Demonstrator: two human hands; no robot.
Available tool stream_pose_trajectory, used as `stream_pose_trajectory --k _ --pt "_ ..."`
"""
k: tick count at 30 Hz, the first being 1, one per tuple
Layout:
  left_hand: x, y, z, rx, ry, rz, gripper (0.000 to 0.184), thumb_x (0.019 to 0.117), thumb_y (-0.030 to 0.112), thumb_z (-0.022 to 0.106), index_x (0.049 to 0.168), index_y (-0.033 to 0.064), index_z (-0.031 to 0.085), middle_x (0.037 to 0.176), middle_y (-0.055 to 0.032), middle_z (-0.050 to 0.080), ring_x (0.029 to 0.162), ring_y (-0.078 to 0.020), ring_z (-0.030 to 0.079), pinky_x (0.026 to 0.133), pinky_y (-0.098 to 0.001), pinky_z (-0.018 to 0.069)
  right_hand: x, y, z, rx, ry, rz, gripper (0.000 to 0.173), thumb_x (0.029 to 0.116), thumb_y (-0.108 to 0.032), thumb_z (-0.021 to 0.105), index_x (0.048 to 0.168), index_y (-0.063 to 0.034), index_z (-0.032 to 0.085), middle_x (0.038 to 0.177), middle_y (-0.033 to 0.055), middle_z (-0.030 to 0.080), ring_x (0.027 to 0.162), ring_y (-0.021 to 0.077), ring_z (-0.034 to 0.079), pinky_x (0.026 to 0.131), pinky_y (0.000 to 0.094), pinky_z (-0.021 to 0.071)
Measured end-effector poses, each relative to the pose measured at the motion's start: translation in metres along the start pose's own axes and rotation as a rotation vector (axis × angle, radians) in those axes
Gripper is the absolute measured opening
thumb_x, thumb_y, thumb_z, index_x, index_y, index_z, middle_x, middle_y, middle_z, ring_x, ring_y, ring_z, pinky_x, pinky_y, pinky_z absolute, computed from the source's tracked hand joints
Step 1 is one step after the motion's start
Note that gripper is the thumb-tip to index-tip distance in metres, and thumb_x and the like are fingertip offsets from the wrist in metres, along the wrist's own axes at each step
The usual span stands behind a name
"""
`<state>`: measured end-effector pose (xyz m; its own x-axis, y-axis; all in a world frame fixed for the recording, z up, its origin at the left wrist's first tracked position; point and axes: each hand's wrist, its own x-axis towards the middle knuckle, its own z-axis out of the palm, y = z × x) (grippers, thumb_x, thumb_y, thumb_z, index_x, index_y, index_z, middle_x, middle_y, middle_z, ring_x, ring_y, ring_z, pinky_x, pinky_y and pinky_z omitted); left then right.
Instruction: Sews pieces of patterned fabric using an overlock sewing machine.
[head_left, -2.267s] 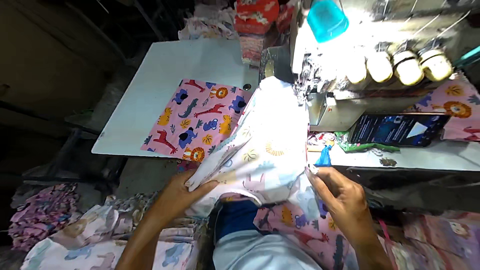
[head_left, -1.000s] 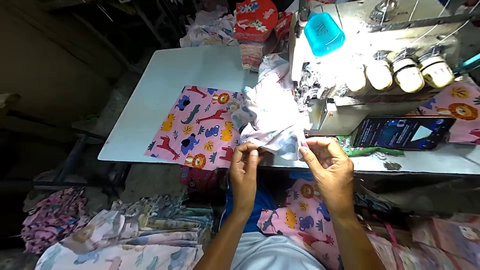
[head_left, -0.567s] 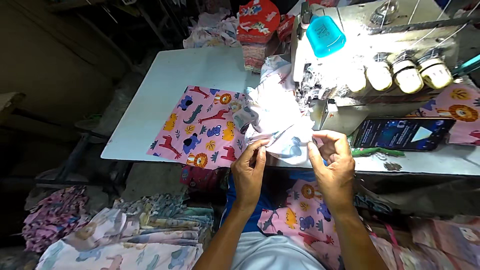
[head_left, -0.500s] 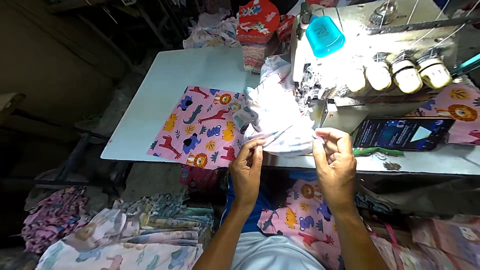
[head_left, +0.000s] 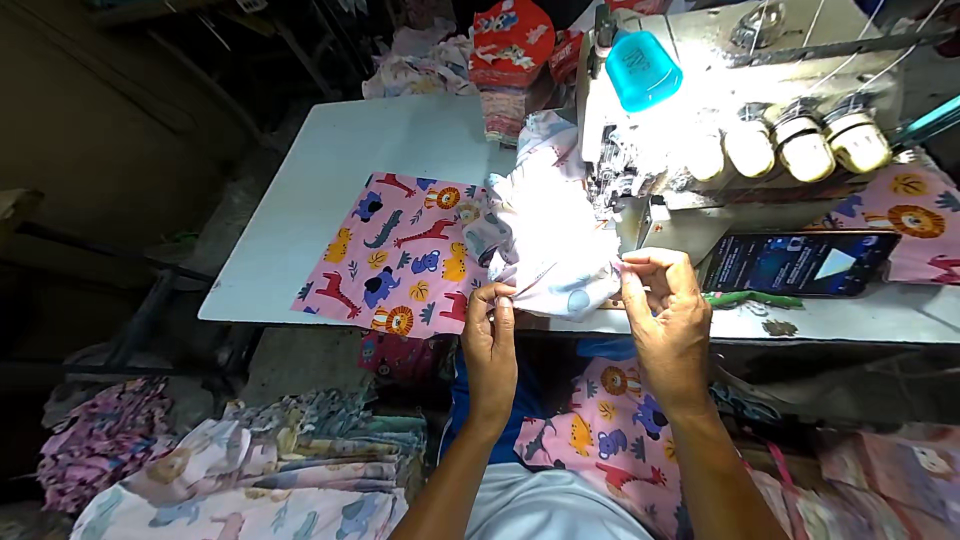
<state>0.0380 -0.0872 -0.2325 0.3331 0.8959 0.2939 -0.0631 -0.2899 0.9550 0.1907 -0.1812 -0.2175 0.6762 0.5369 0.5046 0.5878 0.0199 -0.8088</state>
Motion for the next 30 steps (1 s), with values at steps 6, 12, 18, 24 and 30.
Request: stream_pose_trajectory --k 6,12,18,24,30 --pt "0.003 0.002 0.000 0.003 0.004 0.005 0.019 0.1064 0.009 0.046 0.118 0.0085 0.061 0.102 0.0015 0.067 0.087 -0.0064 0.069 0.078 -0.0262 0.0611 0.001 0.005 -0.002 0.018 -0.012 -0.036 0.024 0.0930 -0.003 0.064 0.115 -0.0062 0.073 0.111 0.0056 0.068 0.099 0.0070 0.067 0.086 0.0210 0.0567" --pt "0.002 0.001 0.000 -0.019 -0.004 -0.005 0.019 0.1065 0.009 0.046 0.118 0.0083 0.061 0.103 0.0003 0.068 0.088 -0.0093 0.071 0.080 -0.0302 0.0626 0.005 0.001 -0.005 0.095 0.031 0.087 0.022 0.0986 -0.009 0.065 0.120 -0.0043 0.066 0.103 0.0016 0.075 0.086 0.0012 0.072 0.078 0.0176 0.0603" --pt "0.002 0.002 0.000 -0.026 -0.013 -0.010 0.020 0.1070 0.009 0.045 0.119 0.0072 0.060 0.103 -0.0019 0.069 0.088 -0.0124 0.072 0.083 -0.0335 0.0631 0.007 0.005 -0.007 0.094 -0.013 0.111 0.015 0.0945 -0.013 0.072 0.109 -0.0081 0.072 0.096 0.0008 0.070 0.075 0.0031 0.069 0.067 0.0182 0.0597" --pt "0.001 0.002 0.002 -0.008 -0.017 0.024 0.019 0.1068 0.008 0.045 0.119 0.0058 0.060 0.106 -0.0015 0.067 0.089 -0.0108 0.072 0.084 -0.0330 0.0636 0.010 0.003 -0.007 0.108 -0.041 0.146 0.017 0.0926 -0.016 0.075 0.109 -0.0102 0.072 0.091 -0.0019 0.073 0.068 0.0024 0.069 0.062 0.0184 0.0592" --pt "0.002 -0.001 0.005 -0.002 0.020 0.033 0.018 0.1071 0.008 0.046 0.120 0.0064 0.059 0.107 0.0000 0.067 0.091 -0.0085 0.070 0.083 -0.0307 0.0626 -0.006 -0.029 -0.010 0.591 -0.202 0.260 0.007 0.0932 -0.002 0.069 0.100 -0.0040 0.069 0.077 -0.0010 0.071 0.061 0.0049 0.067 0.058 0.0194 0.0594"
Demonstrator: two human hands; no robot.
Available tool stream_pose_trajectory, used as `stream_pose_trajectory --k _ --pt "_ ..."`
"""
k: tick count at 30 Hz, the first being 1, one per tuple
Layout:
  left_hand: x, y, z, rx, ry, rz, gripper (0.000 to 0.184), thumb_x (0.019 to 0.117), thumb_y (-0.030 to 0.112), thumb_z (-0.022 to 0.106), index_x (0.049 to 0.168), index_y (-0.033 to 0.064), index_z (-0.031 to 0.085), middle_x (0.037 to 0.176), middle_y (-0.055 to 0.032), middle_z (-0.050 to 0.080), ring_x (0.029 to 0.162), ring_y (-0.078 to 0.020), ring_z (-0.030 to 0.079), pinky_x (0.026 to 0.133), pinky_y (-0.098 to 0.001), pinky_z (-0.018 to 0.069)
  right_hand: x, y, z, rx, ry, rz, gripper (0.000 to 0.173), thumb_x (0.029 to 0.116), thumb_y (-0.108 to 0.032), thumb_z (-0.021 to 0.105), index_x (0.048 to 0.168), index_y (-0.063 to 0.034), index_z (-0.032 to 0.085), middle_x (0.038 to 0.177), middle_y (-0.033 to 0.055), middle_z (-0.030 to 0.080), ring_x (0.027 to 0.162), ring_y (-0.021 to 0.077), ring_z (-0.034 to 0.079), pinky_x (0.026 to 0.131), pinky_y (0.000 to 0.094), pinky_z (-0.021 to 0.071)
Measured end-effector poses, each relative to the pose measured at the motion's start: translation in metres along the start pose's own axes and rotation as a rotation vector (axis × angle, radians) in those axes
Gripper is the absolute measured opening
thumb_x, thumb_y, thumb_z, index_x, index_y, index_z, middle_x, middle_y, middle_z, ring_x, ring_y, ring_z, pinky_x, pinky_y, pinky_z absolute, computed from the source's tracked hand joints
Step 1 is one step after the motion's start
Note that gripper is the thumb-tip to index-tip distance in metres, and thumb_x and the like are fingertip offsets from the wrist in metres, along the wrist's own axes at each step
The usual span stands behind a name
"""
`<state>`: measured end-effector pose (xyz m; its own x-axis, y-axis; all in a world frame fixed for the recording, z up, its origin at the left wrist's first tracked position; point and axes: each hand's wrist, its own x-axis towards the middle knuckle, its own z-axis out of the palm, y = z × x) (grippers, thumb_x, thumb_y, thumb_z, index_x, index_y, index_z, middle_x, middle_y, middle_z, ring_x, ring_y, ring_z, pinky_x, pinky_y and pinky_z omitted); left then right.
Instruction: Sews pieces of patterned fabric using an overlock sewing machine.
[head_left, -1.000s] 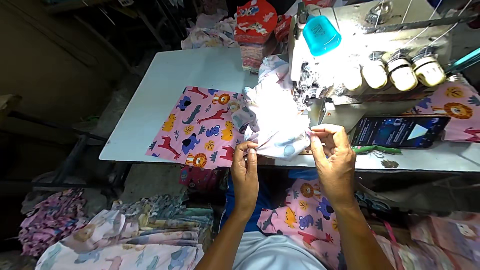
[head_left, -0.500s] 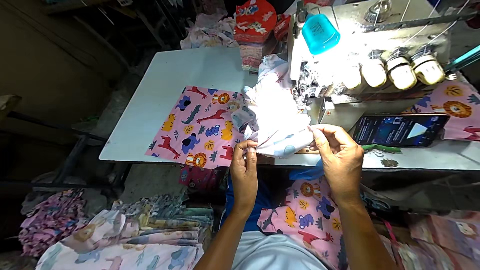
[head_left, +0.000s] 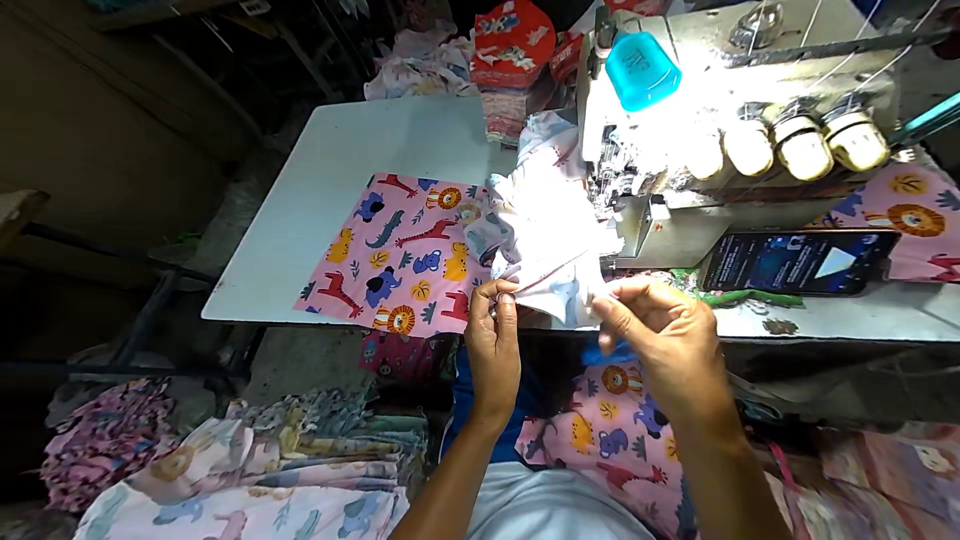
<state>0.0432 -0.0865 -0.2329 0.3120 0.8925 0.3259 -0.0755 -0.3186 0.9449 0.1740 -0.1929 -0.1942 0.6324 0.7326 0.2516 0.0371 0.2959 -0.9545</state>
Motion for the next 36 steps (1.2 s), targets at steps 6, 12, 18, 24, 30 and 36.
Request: stream_pose_trajectory --k 6,12,18,24,30,36 --pt "0.000 -0.003 0.009 -0.097 -0.032 0.109 0.020 0.1034 0.006 0.055 0.118 0.0096 0.068 0.113 0.0026 0.069 0.100 -0.0061 0.066 0.087 -0.0250 0.0557 -0.014 0.024 0.020 0.218 0.100 0.133 0.013 0.0956 0.002 0.065 0.108 0.0038 0.067 0.078 0.0055 0.072 0.062 0.0092 0.068 0.062 0.0222 0.0611" --pt "-0.003 0.013 0.010 -0.157 -0.108 -0.080 0.059 0.0885 0.002 0.075 0.144 0.0112 0.055 0.140 -0.0042 0.057 0.104 -0.0121 0.068 0.085 -0.0274 0.0611 -0.009 0.047 0.014 0.305 0.130 0.280 0.012 0.0969 -0.001 0.063 0.106 0.0007 0.070 0.095 0.0065 0.071 0.090 0.0107 0.068 0.087 0.0269 0.0575" --pt "0.002 0.017 -0.004 -0.047 -0.332 -0.072 0.033 0.0955 0.004 0.067 0.128 0.0073 0.068 0.115 -0.0013 0.070 0.088 -0.0050 0.068 0.079 -0.0215 0.0592 0.002 0.049 0.000 0.798 -0.121 0.449 0.012 0.0993 -0.005 0.060 0.104 -0.0033 0.071 0.100 0.0108 0.074 0.094 0.0158 0.072 0.093 0.0341 0.0587" --pt "0.021 0.021 -0.025 -0.062 -0.197 -0.023 0.026 0.1054 0.013 0.053 0.126 0.0057 0.067 0.131 -0.0025 0.065 0.120 -0.0149 0.063 0.103 -0.0348 0.0533 0.002 0.039 -0.015 0.396 0.098 0.112 0.007 0.0885 -0.004 0.075 0.094 -0.0074 0.077 0.100 0.0039 0.073 0.095 0.0134 0.070 0.091 0.0318 0.0598" --pt "0.019 0.015 -0.009 0.006 -0.125 -0.051 0.053 0.0966 0.009 0.067 0.144 0.0134 0.042 0.122 -0.0009 0.058 0.093 -0.0060 0.065 0.078 -0.0224 0.0578 0.001 0.032 -0.009 0.261 0.156 0.190 0.031 0.0855 0.007 0.071 0.113 -0.0063 0.065 0.094 0.0033 0.071 0.084 0.0115 0.072 0.083 0.0304 0.0625" --pt "0.008 0.003 -0.004 0.522 -0.044 0.057 0.077 0.0983 0.029 0.066 0.162 0.0148 0.026 0.112 -0.0123 0.071 0.087 -0.0187 0.071 0.076 -0.0398 0.0584 0.009 0.032 -0.012 0.057 0.092 0.203 0.014 0.0951 -0.003 0.067 0.108 -0.0012 0.071 0.095 0.0065 0.073 0.084 0.0150 0.073 0.081 0.0306 0.0634"
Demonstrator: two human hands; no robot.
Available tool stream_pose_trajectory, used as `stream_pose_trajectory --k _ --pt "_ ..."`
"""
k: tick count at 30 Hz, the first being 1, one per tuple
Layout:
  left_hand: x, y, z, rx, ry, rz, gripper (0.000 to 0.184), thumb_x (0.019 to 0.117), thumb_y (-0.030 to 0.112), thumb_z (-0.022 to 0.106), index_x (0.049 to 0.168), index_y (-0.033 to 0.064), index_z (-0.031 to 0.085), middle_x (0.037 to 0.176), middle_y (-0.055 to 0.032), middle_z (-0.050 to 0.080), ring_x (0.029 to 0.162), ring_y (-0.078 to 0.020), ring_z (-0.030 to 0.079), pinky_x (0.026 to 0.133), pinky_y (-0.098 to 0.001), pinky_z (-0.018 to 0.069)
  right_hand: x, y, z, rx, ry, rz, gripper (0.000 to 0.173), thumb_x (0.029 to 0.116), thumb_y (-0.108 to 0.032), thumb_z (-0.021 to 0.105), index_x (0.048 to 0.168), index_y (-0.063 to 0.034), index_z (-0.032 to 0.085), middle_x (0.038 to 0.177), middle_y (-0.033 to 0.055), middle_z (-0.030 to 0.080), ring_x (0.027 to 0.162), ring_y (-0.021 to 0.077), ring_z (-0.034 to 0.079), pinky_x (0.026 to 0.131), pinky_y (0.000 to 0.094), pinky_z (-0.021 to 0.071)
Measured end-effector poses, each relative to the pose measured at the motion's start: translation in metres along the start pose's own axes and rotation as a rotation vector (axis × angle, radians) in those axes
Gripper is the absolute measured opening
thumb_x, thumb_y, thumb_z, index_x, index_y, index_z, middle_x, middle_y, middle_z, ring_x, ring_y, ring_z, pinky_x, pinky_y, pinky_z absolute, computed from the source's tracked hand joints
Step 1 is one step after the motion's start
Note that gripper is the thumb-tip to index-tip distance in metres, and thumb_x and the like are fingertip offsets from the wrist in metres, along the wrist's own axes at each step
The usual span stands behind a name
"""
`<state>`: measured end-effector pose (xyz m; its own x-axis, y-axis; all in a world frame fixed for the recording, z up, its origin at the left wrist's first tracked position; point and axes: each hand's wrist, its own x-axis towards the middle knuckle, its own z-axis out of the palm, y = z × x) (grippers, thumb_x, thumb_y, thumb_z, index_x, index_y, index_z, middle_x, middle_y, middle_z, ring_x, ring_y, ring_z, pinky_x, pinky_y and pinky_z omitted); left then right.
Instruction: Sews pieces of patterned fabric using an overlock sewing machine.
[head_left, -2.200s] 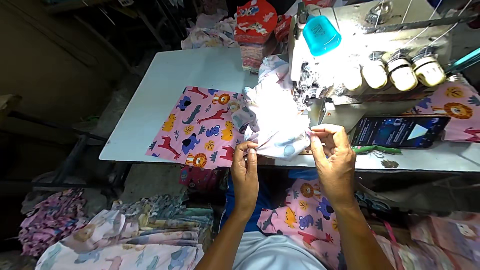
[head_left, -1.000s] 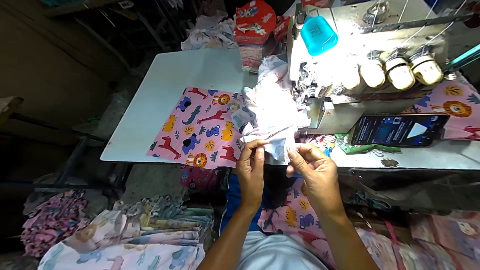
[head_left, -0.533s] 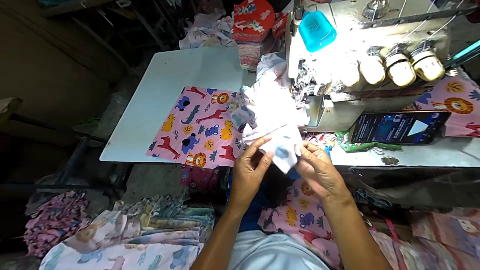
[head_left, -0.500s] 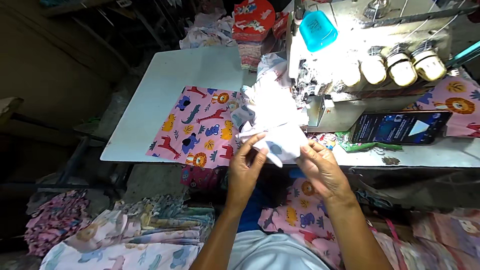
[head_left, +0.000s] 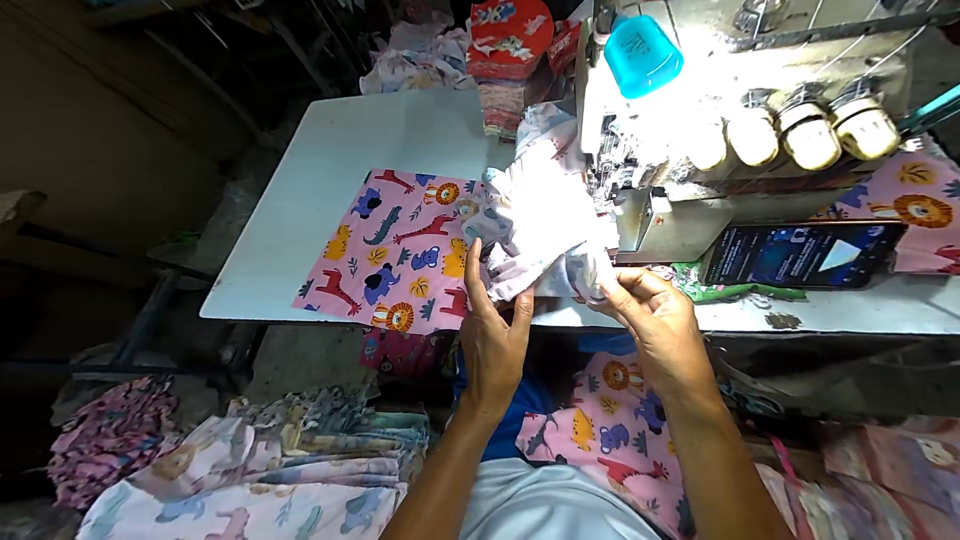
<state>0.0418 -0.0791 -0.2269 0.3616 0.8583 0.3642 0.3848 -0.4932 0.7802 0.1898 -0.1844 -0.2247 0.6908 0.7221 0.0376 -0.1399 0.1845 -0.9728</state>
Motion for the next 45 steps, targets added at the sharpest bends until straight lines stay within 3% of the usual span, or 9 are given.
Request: stream_pose_trajectory --k 8,12,15,19,22,27,31,38,45 --pt "0.007 0.003 0.001 -0.358 -0.024 -0.067 0.071 0.1009 0.014 0.060 0.162 0.0157 0.026 0.145 -0.0079 0.055 0.117 -0.0108 0.063 0.096 -0.0310 0.0545 0.008 0.001 -0.002 -0.157 0.079 -0.215 0.012 0.0887 -0.003 0.075 0.100 -0.0052 0.075 0.093 -0.0001 0.074 0.082 0.0054 0.070 0.076 0.0210 0.0600" --pt "0.021 0.003 -0.010 -0.587 0.047 -0.027 0.020 0.1058 0.010 0.051 0.124 0.0179 0.053 0.108 0.0072 0.061 0.092 -0.0016 0.064 0.080 -0.0228 0.0563 0.001 -0.001 0.001 -0.099 0.083 -0.160 0.024 0.0832 0.004 0.078 0.106 -0.0028 0.074 0.096 0.0023 0.074 0.085 0.0072 0.071 0.078 0.0219 0.0606" --pt "0.017 0.005 -0.002 -0.617 0.014 0.041 0.033 0.1056 0.001 0.040 0.098 0.0137 0.069 0.099 0.0088 0.070 0.090 -0.0024 0.066 0.081 -0.0245 0.0577 -0.002 -0.003 0.004 -0.024 0.072 -0.085 0.029 0.0818 0.006 0.077 0.109 -0.0025 0.073 0.095 0.0031 0.074 0.081 0.0080 0.071 0.075 0.0223 0.0607" --pt "-0.002 0.014 0.007 -0.531 -0.093 -0.023 0.057 0.0974 0.009 0.066 0.152 0.0139 0.048 0.148 -0.0056 0.052 0.112 -0.0118 0.064 0.084 -0.0274 0.0587 -0.003 -0.003 0.003 0.031 0.090 -0.035 0.018 0.0868 0.003 0.075 0.104 -0.0030 0.073 0.090 0.0051 0.073 0.078 0.0113 0.070 0.075 0.0267 0.0619" --pt "-0.008 0.013 0.011 -0.603 -0.080 -0.075 0.064 0.0883 0.003 0.076 0.146 0.0158 0.051 0.143 -0.0041 0.054 0.114 -0.0138 0.064 0.086 -0.0284 0.0593 -0.001 0.000 0.001 0.014 0.094 -0.074 0.012 0.0929 -0.003 0.071 0.104 -0.0037 0.075 0.094 0.0038 0.073 0.084 0.0108 0.070 0.078 0.0265 0.0606" --pt "-0.011 0.022 -0.005 -1.125 -0.231 -0.653 0.019 0.1016 -0.004 0.052 0.101 0.0092 0.066 0.098 -0.0040 0.070 0.089 -0.0145 0.070 0.085 -0.0335 0.0595 -0.002 -0.002 -0.001 -0.003 0.069 -0.091 0.025 0.0893 0.002 0.072 0.113 -0.0028 0.074 0.102 0.0053 0.075 0.087 0.0108 0.071 0.079 0.0247 0.0605" --pt "-0.008 0.022 -0.008 -1.327 -0.386 -1.028 0.019 0.1057 0.006 0.048 0.114 0.0097 0.065 0.103 -0.0123 0.070 0.092 -0.0225 0.071 0.086 -0.0376 0.0598 -0.003 0.000 -0.001 -0.026 0.078 -0.080 0.029 0.0866 0.004 0.074 0.115 -0.0032 0.073 0.101 0.0044 0.074 0.085 0.0095 0.070 0.077 0.0234 0.0599" --pt "-0.006 0.011 -0.010 -0.495 -0.056 -0.046 0.036 0.0926 0.007 0.073 0.128 0.0106 0.069 0.116 -0.0019 0.067 0.080 -0.0061 0.067 0.067 -0.0221 0.0592 -0.017 -0.004 -0.008 -0.100 0.033 -0.143 0.016 0.0913 0.000 0.070 0.108 -0.0014 0.070 0.095 0.0053 0.074 0.082 0.0135 0.074 0.077 0.0278 0.0638" --pt "0.016 0.033 -0.035 -0.370 -0.425 -0.029 0.052 0.0915 0.002 0.072 0.142 0.0133 0.062 0.121 -0.0066 0.061 0.055 -0.0035 0.058 0.046 -0.0174 0.0533 -0.024 -0.006 -0.021 -0.289 0.068 -0.348 0.016 0.0935 -0.006 0.067 0.108 -0.0018 0.071 0.097 0.0007 0.070 0.082 0.0042 0.068 0.076 0.0184 0.0587"
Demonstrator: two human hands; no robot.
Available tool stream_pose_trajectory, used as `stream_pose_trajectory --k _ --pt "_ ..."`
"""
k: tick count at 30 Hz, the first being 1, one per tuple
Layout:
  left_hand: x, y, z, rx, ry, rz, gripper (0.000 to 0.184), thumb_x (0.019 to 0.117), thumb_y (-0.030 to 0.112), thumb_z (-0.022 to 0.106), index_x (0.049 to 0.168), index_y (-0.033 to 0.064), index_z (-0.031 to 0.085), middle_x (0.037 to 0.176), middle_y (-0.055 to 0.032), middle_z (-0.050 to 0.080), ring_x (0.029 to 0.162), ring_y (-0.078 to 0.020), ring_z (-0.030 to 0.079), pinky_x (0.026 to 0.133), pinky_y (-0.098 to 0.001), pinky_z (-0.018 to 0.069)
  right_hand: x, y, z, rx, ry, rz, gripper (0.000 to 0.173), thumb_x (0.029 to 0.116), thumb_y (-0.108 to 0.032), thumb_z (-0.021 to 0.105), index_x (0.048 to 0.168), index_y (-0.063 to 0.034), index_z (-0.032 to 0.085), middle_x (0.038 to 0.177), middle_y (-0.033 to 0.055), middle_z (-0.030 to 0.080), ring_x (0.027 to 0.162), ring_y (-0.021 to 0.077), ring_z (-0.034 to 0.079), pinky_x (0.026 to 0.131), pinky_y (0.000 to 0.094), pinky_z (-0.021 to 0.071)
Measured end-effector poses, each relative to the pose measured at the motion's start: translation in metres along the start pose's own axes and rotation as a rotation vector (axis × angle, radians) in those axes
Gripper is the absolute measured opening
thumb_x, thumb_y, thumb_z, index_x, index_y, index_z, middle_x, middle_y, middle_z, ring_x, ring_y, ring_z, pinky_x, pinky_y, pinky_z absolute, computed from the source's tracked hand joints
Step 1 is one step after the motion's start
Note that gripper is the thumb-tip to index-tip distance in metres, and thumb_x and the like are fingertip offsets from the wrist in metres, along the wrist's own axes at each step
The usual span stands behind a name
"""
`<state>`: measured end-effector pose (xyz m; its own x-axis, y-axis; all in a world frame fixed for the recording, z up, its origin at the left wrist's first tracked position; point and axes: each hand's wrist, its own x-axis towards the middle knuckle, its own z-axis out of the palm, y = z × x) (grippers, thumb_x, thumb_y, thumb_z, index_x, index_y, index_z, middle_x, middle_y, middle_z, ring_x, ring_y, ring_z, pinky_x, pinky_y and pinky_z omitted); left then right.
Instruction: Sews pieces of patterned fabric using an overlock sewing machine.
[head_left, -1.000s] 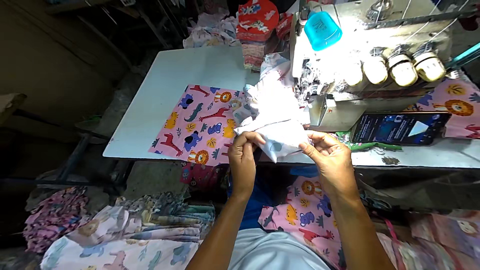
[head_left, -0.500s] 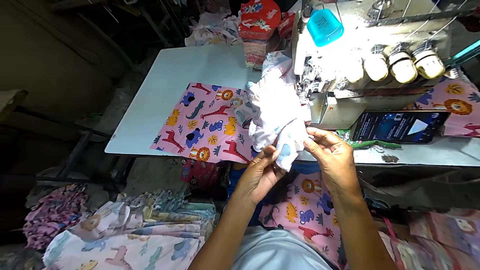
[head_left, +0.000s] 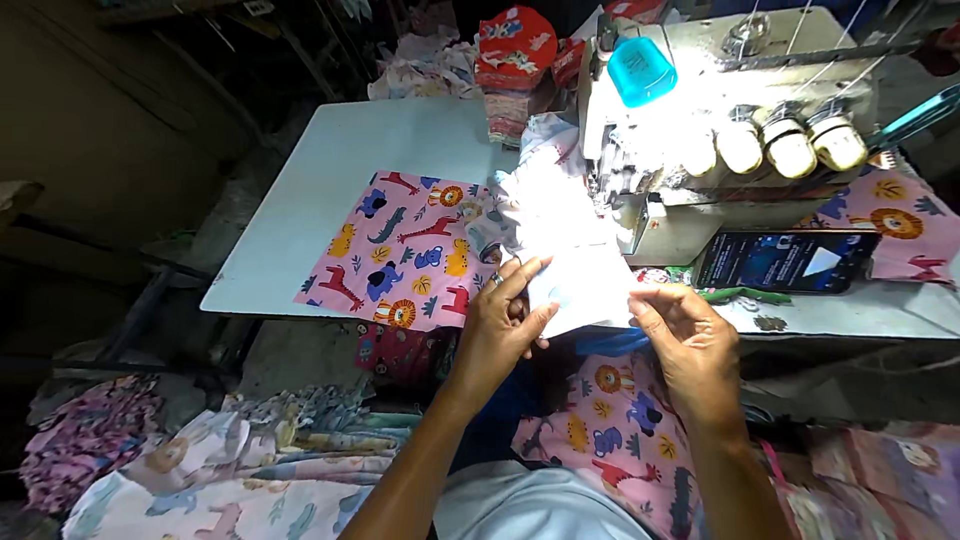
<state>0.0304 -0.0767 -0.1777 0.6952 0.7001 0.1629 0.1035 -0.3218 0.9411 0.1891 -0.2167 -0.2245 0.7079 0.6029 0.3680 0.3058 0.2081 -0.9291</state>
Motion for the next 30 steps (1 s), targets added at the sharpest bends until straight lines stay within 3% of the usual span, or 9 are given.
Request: stream_pose_trajectory --k 5,7,10,15,18,21,26,30 --pt "0.053 0.009 -0.024 0.099 -0.068 0.009 0.055 0.0917 -0.003 0.069 0.144 0.0064 0.056 0.149 -0.0143 0.049 0.058 -0.0027 0.058 0.049 -0.0180 0.0511 0.033 -0.004 0.019 -0.229 -0.005 -0.065 0.022 0.0986 -0.010 0.064 0.117 -0.0087 0.075 0.105 0.0010 0.064 0.088 0.0002 0.062 0.075 0.0130 0.0529" --pt "0.074 0.009 -0.029 0.088 -0.069 -0.011 0.057 0.0925 -0.006 0.066 0.147 0.0059 0.054 0.148 -0.0122 0.051 0.060 -0.0023 0.059 0.050 -0.0171 0.0500 0.041 -0.007 0.025 -0.406 -0.006 -0.121 0.026 0.1010 -0.010 0.060 0.123 -0.0104 0.074 0.101 0.0044 0.061 0.086 0.0074 0.057 0.075 0.0208 0.0478" --pt "0.098 0.005 -0.030 0.078 -0.039 -0.046 0.058 0.0934 -0.007 0.064 0.148 0.0079 0.053 0.141 -0.0115 0.056 0.059 -0.0027 0.056 0.048 -0.0172 0.0468 0.046 -0.011 0.027 -0.644 0.003 -0.192 0.033 0.1014 -0.005 0.053 0.128 -0.0113 0.072 0.101 0.0112 0.058 0.087 0.0210 0.058 0.073 0.0351 0.0497" --pt "0.113 -0.007 -0.025 0.094 0.097 -0.058 0.058 0.0928 -0.003 0.066 0.148 0.0065 0.052 0.137 -0.0155 0.054 0.066 -0.0064 0.056 0.052 -0.0193 0.0466 0.038 -0.008 0.027 -0.714 -0.003 -0.194 0.038 0.1021 -0.007 0.055 0.137 -0.0150 0.067 0.101 0.0127 0.059 0.082 0.0237 0.061 0.067 0.0385 0.0506" --pt "0.101 -0.009 -0.025 0.160 0.155 -0.082 0.055 0.0964 0.006 0.068 0.148 0.0054 0.051 0.134 -0.0184 0.052 0.068 -0.0097 0.059 0.056 -0.0221 0.0516 0.030 -0.002 0.028 -0.698 -0.041 -0.185 0.041 0.1026 -0.011 0.056 0.143 -0.0119 0.061 0.100 0.0141 0.062 0.082 0.0258 0.063 0.070 0.0410 0.0529" --pt "0.078 -0.010 -0.029 0.246 0.187 -0.078 0.041 0.0996 0.015 0.067 0.139 0.0048 0.059 0.127 -0.0174 0.058 0.069 -0.0118 0.065 0.059 -0.0260 0.0568 0.024 0.002 0.030 -0.645 -0.076 -0.169 0.043 0.1036 -0.014 0.056 0.146 -0.0065 0.055 0.103 0.0142 0.069 0.084 0.0243 0.068 0.073 0.0397 0.0565" --pt "0.022 -0.025 -0.026 0.313 0.192 0.031 0.016 0.1020 0.015 0.064 0.113 0.0046 0.070 0.107 -0.0087 0.068 0.056 -0.0091 0.062 0.051 -0.0253 0.0562 0.017 0.004 0.041 -0.447 -0.178 -0.152 0.046 0.1057 -0.019 0.055 0.148 -0.0017 0.049 0.109 0.0100 0.074 0.093 0.0165 0.073 0.084 0.0335 0.0598" --pt "-0.005 -0.044 -0.015 0.274 -0.006 0.084 0.015 0.0979 0.018 0.068 0.101 0.0054 0.075 0.101 -0.0049 0.070 0.066 -0.0050 0.064 0.061 -0.0220 0.0568 0.019 0.001 0.049 -0.138 -0.322 -0.051 0.053 0.1086 -0.031 0.049 0.157 -0.0108 0.040 0.122 0.0056 0.070 0.107 0.0063 0.067 0.095 0.0257 0.0545"
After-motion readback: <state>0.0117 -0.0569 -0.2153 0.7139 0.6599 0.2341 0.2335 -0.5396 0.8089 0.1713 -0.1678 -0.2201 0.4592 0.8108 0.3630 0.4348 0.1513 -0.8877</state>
